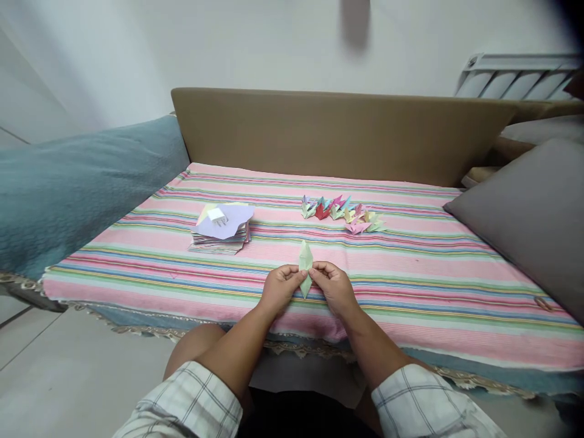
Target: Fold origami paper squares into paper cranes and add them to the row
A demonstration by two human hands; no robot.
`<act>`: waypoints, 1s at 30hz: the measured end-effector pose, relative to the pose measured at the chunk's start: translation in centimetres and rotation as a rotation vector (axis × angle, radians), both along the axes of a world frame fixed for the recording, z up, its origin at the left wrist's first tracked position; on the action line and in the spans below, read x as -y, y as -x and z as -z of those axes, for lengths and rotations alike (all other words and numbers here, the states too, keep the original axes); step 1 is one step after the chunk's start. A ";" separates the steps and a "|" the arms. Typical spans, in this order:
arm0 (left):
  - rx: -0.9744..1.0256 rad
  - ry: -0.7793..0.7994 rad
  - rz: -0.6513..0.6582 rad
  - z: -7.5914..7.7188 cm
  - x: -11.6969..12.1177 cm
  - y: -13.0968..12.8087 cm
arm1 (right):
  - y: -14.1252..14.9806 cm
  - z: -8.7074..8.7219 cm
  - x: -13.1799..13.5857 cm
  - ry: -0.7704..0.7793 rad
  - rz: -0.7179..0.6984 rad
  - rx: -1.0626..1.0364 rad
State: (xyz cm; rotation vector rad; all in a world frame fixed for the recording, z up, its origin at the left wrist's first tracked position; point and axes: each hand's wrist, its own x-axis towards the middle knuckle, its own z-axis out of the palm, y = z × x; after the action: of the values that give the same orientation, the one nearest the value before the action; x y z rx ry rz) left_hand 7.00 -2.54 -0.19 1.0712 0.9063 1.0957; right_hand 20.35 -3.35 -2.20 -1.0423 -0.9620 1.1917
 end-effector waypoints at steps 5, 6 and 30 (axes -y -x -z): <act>0.005 0.041 -0.004 -0.3 0.0 0.0 | -0.1 -0.2 0.2 -0.026 -0.002 0.016; 0.006 0.051 -0.002 -0.4 0.0 0.0 | 0.0 -0.2 0.2 -0.029 0.001 0.016; -0.098 -0.061 -0.078 0.5 -0.1 0.2 | 1.2 -1.1 1.6 -0.229 0.097 0.339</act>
State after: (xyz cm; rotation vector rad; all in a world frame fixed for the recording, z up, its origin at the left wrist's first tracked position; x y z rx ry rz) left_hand 6.77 -2.41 -0.65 1.1563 1.0042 1.1496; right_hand 19.16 -4.91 -1.08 -1.1115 -1.2639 0.8162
